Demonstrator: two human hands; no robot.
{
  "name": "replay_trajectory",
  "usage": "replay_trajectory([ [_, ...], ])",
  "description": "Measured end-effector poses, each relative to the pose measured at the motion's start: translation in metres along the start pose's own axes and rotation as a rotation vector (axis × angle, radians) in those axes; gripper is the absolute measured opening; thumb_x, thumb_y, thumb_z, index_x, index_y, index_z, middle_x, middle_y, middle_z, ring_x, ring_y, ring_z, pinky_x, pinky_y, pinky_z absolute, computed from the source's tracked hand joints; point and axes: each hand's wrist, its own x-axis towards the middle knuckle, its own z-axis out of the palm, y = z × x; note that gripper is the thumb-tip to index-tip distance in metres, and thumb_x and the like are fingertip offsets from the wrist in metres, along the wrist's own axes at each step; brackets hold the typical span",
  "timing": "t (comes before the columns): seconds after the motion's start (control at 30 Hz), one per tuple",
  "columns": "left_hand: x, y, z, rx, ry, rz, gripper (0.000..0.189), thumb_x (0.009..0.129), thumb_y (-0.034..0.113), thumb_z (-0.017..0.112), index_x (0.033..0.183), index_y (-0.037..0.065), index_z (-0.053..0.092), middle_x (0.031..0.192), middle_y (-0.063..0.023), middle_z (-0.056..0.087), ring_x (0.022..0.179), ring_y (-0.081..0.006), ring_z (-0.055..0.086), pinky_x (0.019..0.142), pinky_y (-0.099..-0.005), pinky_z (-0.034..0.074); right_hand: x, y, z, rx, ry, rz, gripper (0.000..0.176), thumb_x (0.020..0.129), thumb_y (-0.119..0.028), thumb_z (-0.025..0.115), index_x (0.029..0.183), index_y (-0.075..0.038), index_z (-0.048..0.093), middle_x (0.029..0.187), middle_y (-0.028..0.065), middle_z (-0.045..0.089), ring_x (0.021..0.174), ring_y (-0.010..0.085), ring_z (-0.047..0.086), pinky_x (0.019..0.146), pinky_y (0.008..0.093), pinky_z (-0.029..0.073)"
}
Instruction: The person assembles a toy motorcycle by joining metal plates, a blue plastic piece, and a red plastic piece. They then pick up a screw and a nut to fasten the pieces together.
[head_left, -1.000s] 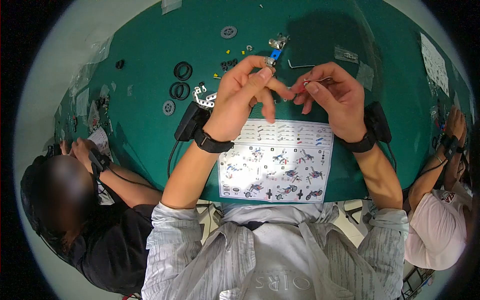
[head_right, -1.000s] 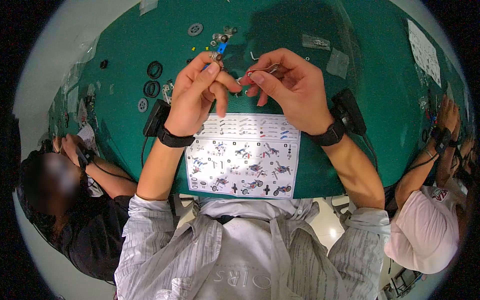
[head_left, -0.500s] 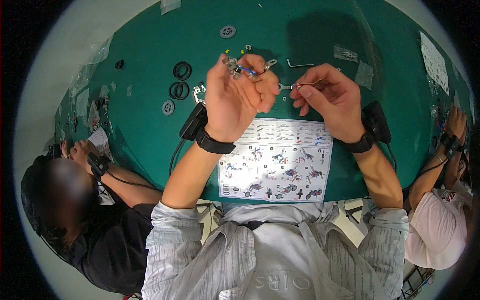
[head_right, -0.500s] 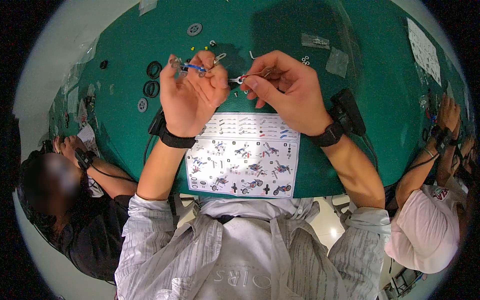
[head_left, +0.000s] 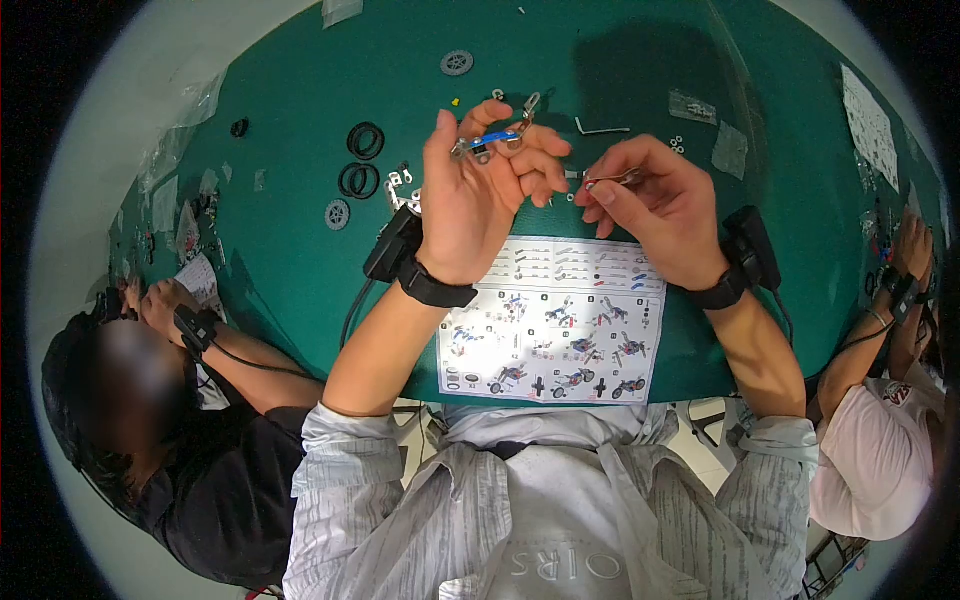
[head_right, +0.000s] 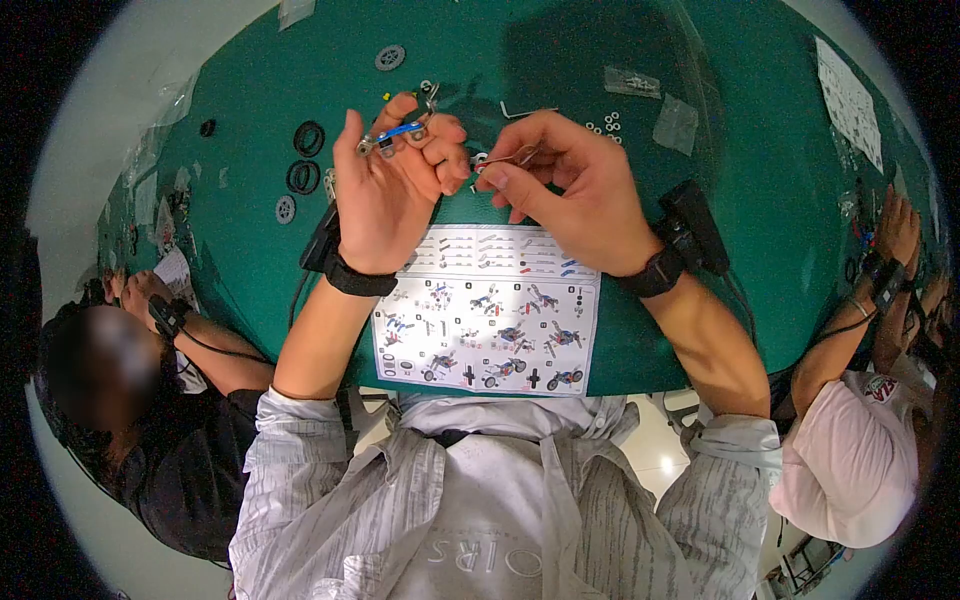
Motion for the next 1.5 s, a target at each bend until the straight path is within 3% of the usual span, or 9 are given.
replay_trajectory([
  [0.17, 0.0, -0.001, 0.001, 0.176, 0.044, -0.032, 0.065, 0.107, 0.058, 0.018, 0.13, 0.006, 0.052, 0.116, -0.0244, 0.066, 0.087, -0.0238, 0.066, 0.072, -0.0328, 0.049, -0.001, 0.002, 0.001, -0.004, -0.012, -0.001, 0.017, 0.097, -0.008, 0.066, 0.111, 0.0, 0.059, 0.1, 0.0064, 0.069, 0.091, 0.0108, 0.069, 0.067, 0.0229, 0.056],
  [0.27, 0.001, 0.001, 0.0, 0.275, -0.039, -0.055, 0.068, 0.106, 0.06, 0.021, 0.139, 0.009, 0.05, 0.133, -0.0231, 0.06, 0.096, -0.0209, 0.065, 0.079, -0.0307, 0.049, -0.001, 0.001, 0.0, -0.001, -0.011, 0.004, 0.018, 0.097, -0.008, 0.066, 0.111, 0.0, 0.059, 0.1, 0.0064, 0.069, 0.091, 0.0106, 0.068, 0.066, 0.0228, 0.056],
  [0.47, 0.002, -0.002, 0.014, 0.407, 0.053, 0.008, 0.071, 0.106, 0.057, 0.027, 0.14, -0.002, 0.047, 0.135, -0.026, 0.058, 0.108, -0.0241, 0.067, 0.082, -0.0294, 0.053, 0.001, 0.0, 0.0, 0.003, -0.004, -0.014, 0.018, 0.097, -0.008, 0.066, 0.111, -0.001, 0.059, 0.101, 0.0062, 0.068, 0.089, 0.01, 0.067, 0.066, 0.0229, 0.056],
  [0.57, 0.002, 0.0, 0.008, 0.424, -0.022, -0.047, 0.069, 0.106, 0.057, 0.027, 0.143, 0.003, 0.045, 0.144, -0.0271, 0.05, 0.114, -0.0249, 0.063, 0.089, -0.0345, 0.052, 0.0, 0.001, 0.001, 0.015, -0.003, -0.003, 0.018, 0.097, -0.008, 0.066, 0.112, -0.001, 0.059, 0.101, 0.0061, 0.068, 0.089, 0.0099, 0.067, 0.067, 0.0229, 0.056],
  [0.97, 0.002, -0.004, 0.013, 0.337, -0.065, -0.043, 0.063, 0.107, 0.054, 0.024, 0.142, 0.006, 0.044, 0.149, -0.0267, 0.045, 0.126, -0.0294, 0.056, 0.103, -0.0414, 0.046, 0.001, 0.002, 0.0, 0.007, 0.01, 0.03, 0.019, 0.097, -0.008, 0.066, 0.113, 0.0, 0.06, 0.101, 0.007, 0.068, 0.089, 0.0108, 0.067, 0.067, 0.0243, 0.058],
  [1.07, 0.002, -0.006, 0.021, 0.261, 0.004, -0.037, 0.058, 0.109, 0.049, 0.03, 0.137, 0.001, 0.046, 0.142, -0.0268, 0.052, 0.119, -0.0287, 0.06, 0.091, -0.0358, 0.053, 0.001, 0.002, 0.0, 0.006, 0.011, 0.033, 0.019, 0.096, -0.008, 0.066, 0.113, 0.0, 0.06, 0.101, 0.0068, 0.068, 0.088, 0.0107, 0.067, 0.067, 0.0241, 0.058],
  [1.27, 0.001, -0.005, 0.01, 0.163, 0.085, -0.07, 0.033, 0.106, 0.027, 0.044, 0.129, 0.005, 0.049, 0.115, -0.0186, 0.064, 0.091, -0.0208, 0.062, 0.072, -0.0291, 0.048, 0.001, 0.0, 0.001, 0.005, 0.013, 0.044, 0.019, 0.096, -0.007, 0.067, 0.112, 0.0, 0.06, 0.1, 0.0061, 0.068, 0.088, 0.0099, 0.067, 0.067, 0.024, 0.058],
  [1.37, -0.002, -0.003, 0.002, 0.301, -0.007, -0.103, 0.025, 0.104, 0.021, 0.051, 0.126, 0.008, 0.051, 0.099, -0.0106, 0.062, 0.081, -0.0146, 0.058, 0.068, -0.0262, 0.047, 0.001, 0.002, 0.001, 0.007, 0.009, 0.035, 0.019, 0.096, -0.007, 0.068, 0.111, 0.0, 0.06, 0.1, 0.006, 0.069, 0.088, 0.0096, 0.067, 0.067, 0.0238, 0.057],
  [1.5, -0.003, -0.005, 0.012, 0.592, 0.104, -0.037, 0.025, 0.102, 0.012, 0.057, 0.125, 0.006, 0.048, 0.087, -0.0063, 0.062, 0.069, -0.0096, 0.054, 0.059, -0.0217, 0.042, 0.0, 0.001, 0.002, -0.002, 0.031, 0.04, 0.018, 0.096, -0.007, 0.068, 0.111, 0.0, 0.06, 0.1, 0.0062, 0.069, 0.087, 0.0099, 0.067, 0.067, 0.0236, 0.057],
])
